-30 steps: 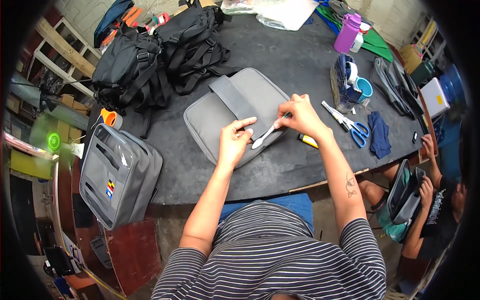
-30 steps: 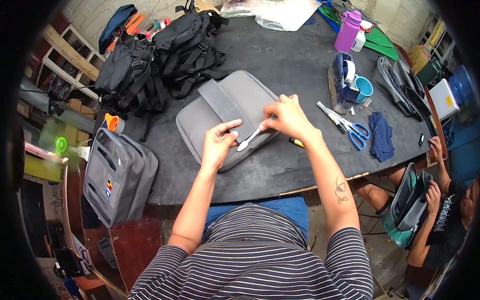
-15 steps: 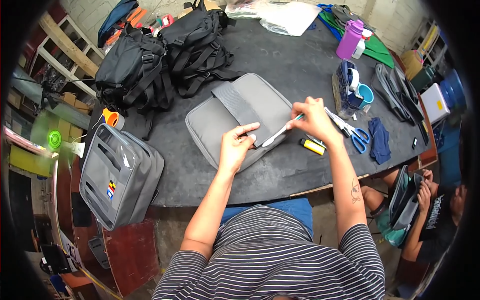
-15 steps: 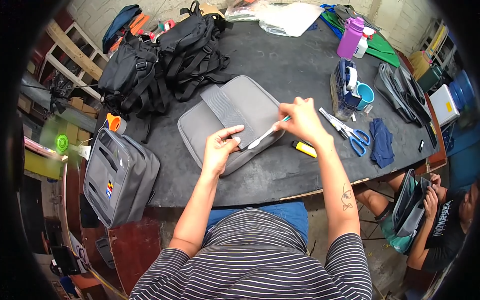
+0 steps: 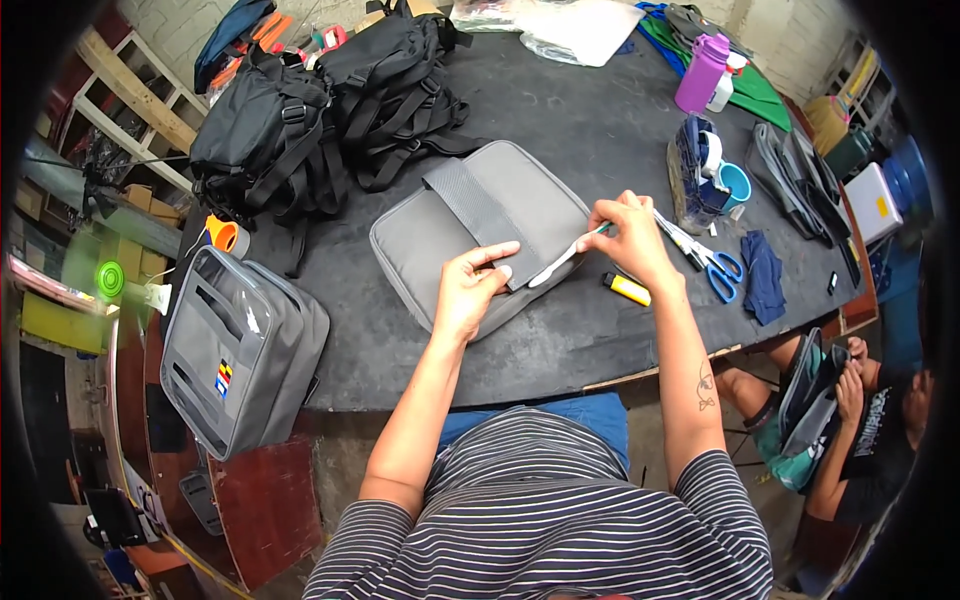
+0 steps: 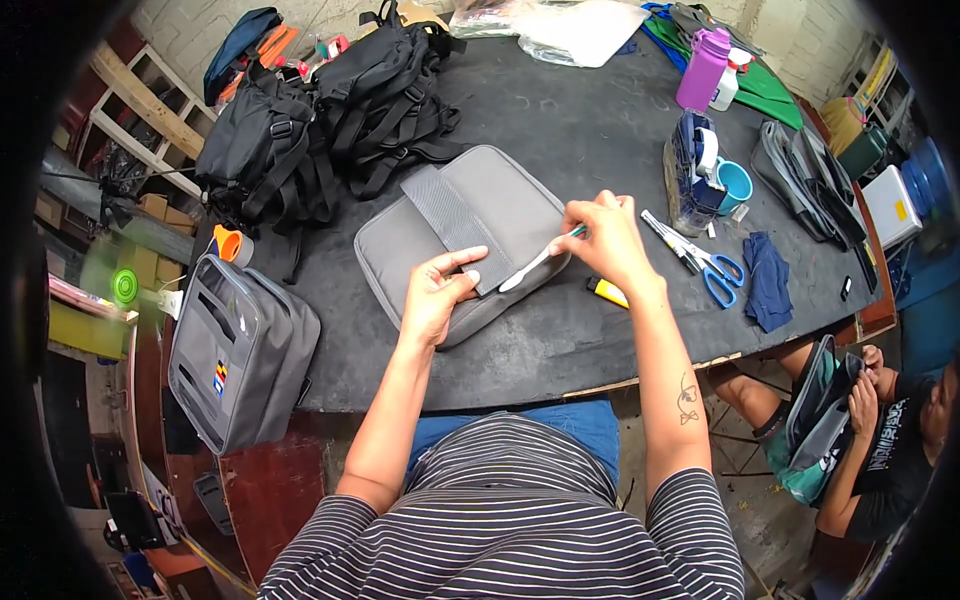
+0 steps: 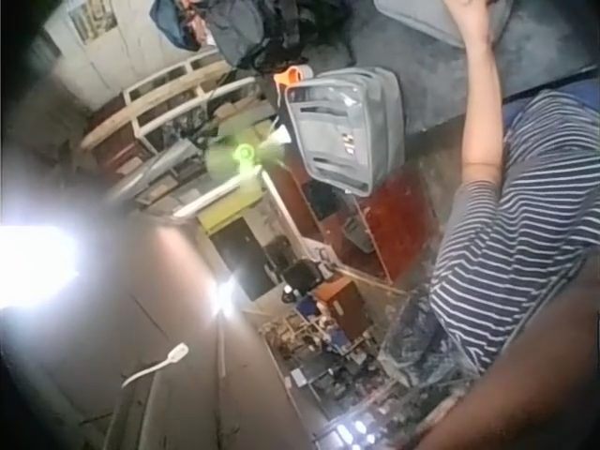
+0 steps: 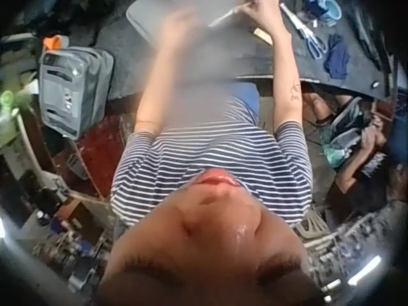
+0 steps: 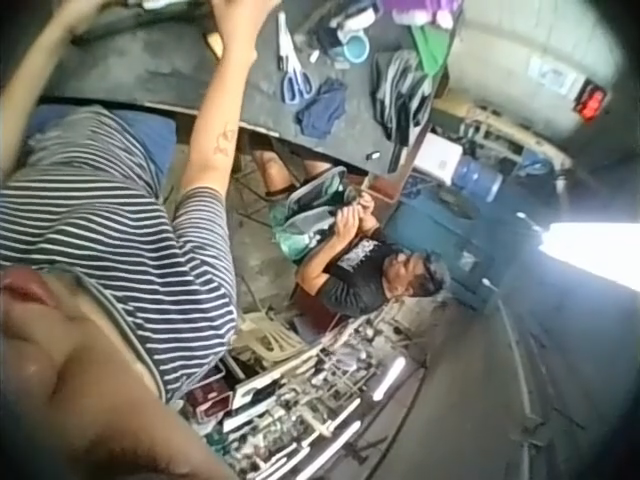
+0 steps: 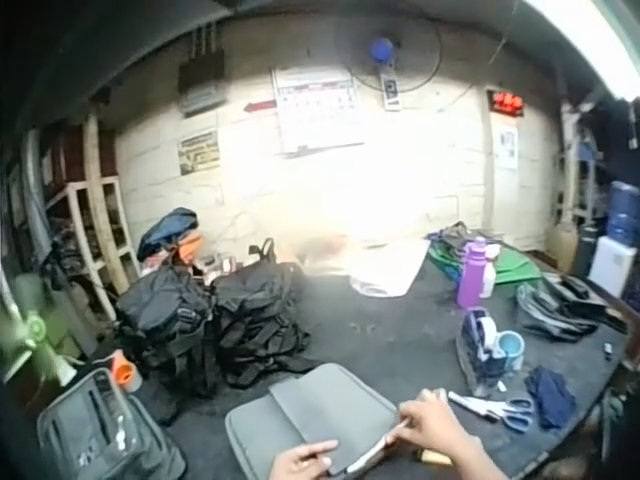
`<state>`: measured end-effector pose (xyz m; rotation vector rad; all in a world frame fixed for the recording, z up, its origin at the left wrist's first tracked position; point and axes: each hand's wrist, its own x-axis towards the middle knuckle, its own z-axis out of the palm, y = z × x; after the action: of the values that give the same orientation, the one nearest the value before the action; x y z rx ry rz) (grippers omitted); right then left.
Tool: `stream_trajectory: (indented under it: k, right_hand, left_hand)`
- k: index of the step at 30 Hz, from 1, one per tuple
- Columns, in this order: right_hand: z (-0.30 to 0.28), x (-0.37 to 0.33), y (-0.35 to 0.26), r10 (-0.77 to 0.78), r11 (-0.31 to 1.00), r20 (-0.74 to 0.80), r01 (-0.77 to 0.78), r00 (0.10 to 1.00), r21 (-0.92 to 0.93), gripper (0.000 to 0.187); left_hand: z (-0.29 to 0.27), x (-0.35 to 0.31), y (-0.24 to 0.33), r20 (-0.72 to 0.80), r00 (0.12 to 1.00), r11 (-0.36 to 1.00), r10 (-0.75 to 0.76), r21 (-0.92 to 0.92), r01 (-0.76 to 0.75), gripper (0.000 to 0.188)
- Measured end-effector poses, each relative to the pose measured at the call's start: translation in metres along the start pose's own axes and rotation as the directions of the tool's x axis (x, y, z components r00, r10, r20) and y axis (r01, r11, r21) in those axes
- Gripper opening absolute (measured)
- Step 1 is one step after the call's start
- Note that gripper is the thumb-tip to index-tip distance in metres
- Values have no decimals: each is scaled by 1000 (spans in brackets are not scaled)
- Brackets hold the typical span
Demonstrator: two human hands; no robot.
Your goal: Cleaning and inspecting manufactured soft bags by removing loose threads and using a brush and lighter.
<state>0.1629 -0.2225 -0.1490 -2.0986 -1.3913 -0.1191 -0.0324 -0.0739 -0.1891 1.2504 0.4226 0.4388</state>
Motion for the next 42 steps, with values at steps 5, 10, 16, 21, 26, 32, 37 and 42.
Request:
stream_trajectory:
  k: [5,10,16,21,26,32,37,42]
  right_hand:
    - [4,-9,5,44,999,46,-45,998,25,31]
    - [13,-12,4,13,998,3,-13,1000,59,31]
    - [2,-9,18,185,982,4,-185,983,47,30]
    - [15,-18,-1,71,993,-2,-70,997,92,31]
    - [4,-32,43,236,972,-158,-234,959,30,27]
    - [7,-73,59,414,730,-159,-222,896,646,14]
    - [-10,-68,39,365,694,-28,-252,930,675,16]
    - [-9,-45,31,267,838,-118,-170,957,518,17]
  left_hand:
    - [0,-1,-1,-15,1000,1000,-1,4,1,33]
    - [1,2,-1,-34,999,1000,-13,-9,12,33]
    - [4,1,1,-40,999,1000,9,-5,-9,33]
    - [4,-1,4,-81,995,997,-59,-60,54,33]
    - [6,-3,8,-40,997,996,-58,-74,55,32]
    - [0,1,6,113,970,830,217,502,-244,22]
    - [0,8,-10,-136,981,951,139,294,-94,31]
    - [2,9,-1,-158,986,991,56,126,-36,33]
